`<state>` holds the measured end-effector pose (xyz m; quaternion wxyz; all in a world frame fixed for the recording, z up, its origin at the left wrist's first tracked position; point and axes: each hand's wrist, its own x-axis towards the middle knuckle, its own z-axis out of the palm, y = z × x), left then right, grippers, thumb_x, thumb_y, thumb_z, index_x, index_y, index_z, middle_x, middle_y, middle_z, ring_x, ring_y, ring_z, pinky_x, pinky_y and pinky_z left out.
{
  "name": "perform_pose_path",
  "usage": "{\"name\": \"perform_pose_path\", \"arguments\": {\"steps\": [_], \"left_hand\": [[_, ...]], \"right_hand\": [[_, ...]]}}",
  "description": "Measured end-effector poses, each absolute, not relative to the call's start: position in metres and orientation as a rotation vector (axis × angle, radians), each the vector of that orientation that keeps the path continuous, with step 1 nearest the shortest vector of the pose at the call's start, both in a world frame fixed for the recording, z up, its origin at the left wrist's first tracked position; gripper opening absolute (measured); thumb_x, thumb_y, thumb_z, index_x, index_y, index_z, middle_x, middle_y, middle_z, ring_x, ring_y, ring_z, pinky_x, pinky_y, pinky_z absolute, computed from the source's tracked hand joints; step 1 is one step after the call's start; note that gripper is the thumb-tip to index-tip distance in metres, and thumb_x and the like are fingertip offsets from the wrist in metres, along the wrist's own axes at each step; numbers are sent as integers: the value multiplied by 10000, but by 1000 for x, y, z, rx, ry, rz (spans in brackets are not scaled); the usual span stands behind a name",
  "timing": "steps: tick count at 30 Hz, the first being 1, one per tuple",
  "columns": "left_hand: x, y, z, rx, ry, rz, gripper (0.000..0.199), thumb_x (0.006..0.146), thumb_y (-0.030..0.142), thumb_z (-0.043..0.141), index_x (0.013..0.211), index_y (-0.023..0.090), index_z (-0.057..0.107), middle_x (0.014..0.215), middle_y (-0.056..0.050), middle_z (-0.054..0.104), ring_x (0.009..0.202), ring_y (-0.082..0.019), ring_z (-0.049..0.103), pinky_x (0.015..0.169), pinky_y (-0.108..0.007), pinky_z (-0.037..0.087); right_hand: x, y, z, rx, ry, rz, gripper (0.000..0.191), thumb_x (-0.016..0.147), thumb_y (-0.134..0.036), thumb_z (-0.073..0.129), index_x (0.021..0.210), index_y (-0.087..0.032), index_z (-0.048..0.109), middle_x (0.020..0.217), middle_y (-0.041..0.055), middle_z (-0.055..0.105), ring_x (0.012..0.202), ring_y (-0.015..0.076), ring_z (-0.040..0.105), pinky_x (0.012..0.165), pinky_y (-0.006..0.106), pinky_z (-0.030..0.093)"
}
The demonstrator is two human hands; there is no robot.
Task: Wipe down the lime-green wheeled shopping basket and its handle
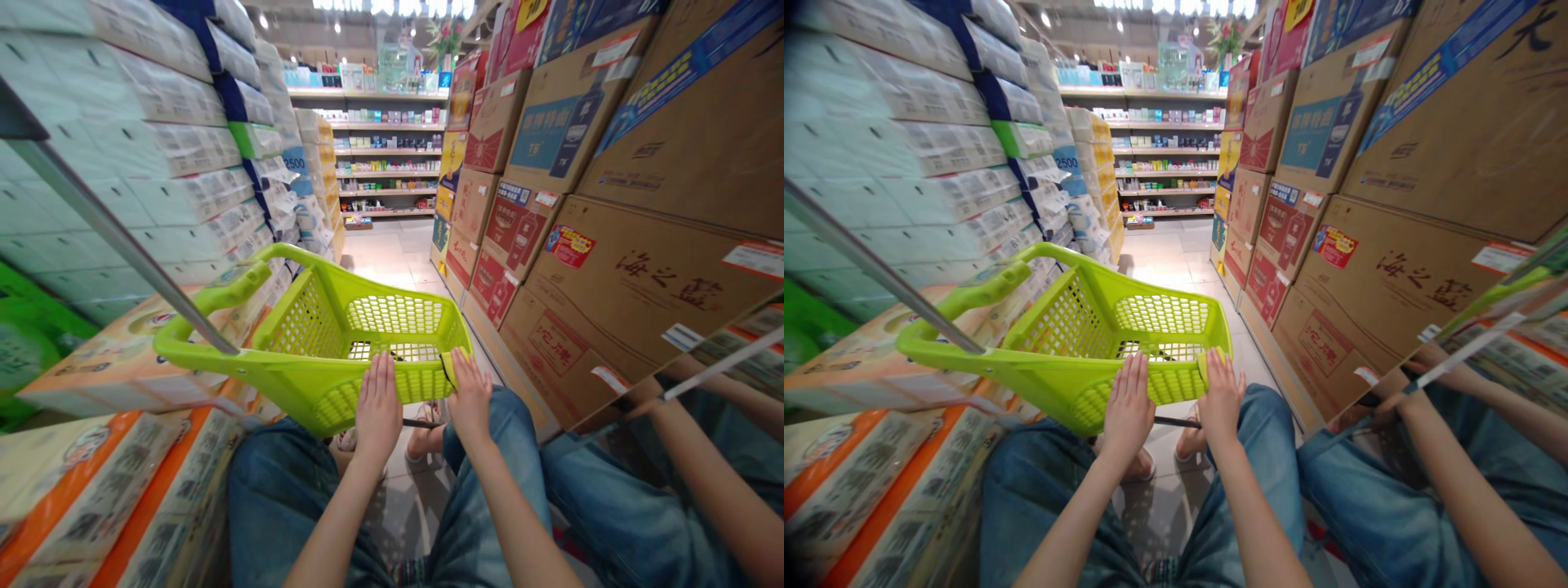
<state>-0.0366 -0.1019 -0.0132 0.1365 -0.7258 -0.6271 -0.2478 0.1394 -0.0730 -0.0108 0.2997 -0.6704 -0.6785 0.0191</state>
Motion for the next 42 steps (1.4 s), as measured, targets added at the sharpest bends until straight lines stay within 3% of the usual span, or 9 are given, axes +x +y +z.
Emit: {"name": "perform_pose_path", "arguments": {"steps": [7, 12, 22, 27, 35, 42], "left_hand": [[-38, -99, -13, -2095, -1809, -700, 761, 820, 70, 436, 1551, 60, 225, 1592, -172, 353, 1511, -270, 248, 1217, -465, 287], [-39, -101, -12, -2110, -1816, -648, 724, 828, 88, 439, 1531, 39, 274, 1592, -166, 355, 1517, -260, 230, 1231, -448, 259], [-37, -103, -14, -2135, -1819, -745, 834, 792, 99, 473, 1569, 80, 167, 1603, -166, 332, 1520, -269, 221, 1228, -462, 263], [-36, -102, -15, -2120, -1818, -748, 823, 803, 87, 461, 1570, 85, 163, 1606, -159, 328, 1522, -269, 213, 1231, -465, 257], [-36, -98, -16, -2050, -1810, -710, 701, 869, 76, 408, 1548, 61, 236, 1582, -179, 368, 1503, -273, 269, 1207, -463, 317], [-37, -100, -15, -2093, -1804, -698, 773, 825, 91, 445, 1559, 68, 205, 1589, -171, 358, 1513, -267, 244, 1224, -463, 279]], "right_hand": [[75, -79, 3, -1535, -2093, 100, 802, 734, 2, 412, 1500, -236, 408, 1576, 20, 410, 1498, 203, 254, 1211, 473, 162], [89, -82, 2, -1469, -2139, 48, 845, 725, 19, 393, 1516, -278, 366, 1580, 3, 403, 1501, 177, 245, 1215, 513, 108], [182, -75, -27, -1719, -1881, -25, 903, 706, 1, 389, 1550, -306, 302, 1505, 35, 512, 1424, 189, 408, 1186, 491, 209], [162, -78, -19, -1794, -1807, -13, 861, 700, -6, 405, 1525, -250, 371, 1541, 45, 465, 1457, 204, 356, 1178, 460, 236], [67, -83, 5, -1550, -2058, 71, 722, 799, -21, 411, 1490, -227, 425, 1570, 32, 421, 1494, 206, 266, 1211, 452, 175], [93, -83, -3, -1473, -2107, 18, 793, 783, 13, 396, 1517, -284, 363, 1564, 18, 430, 1490, 187, 273, 1219, 520, 75]]}}
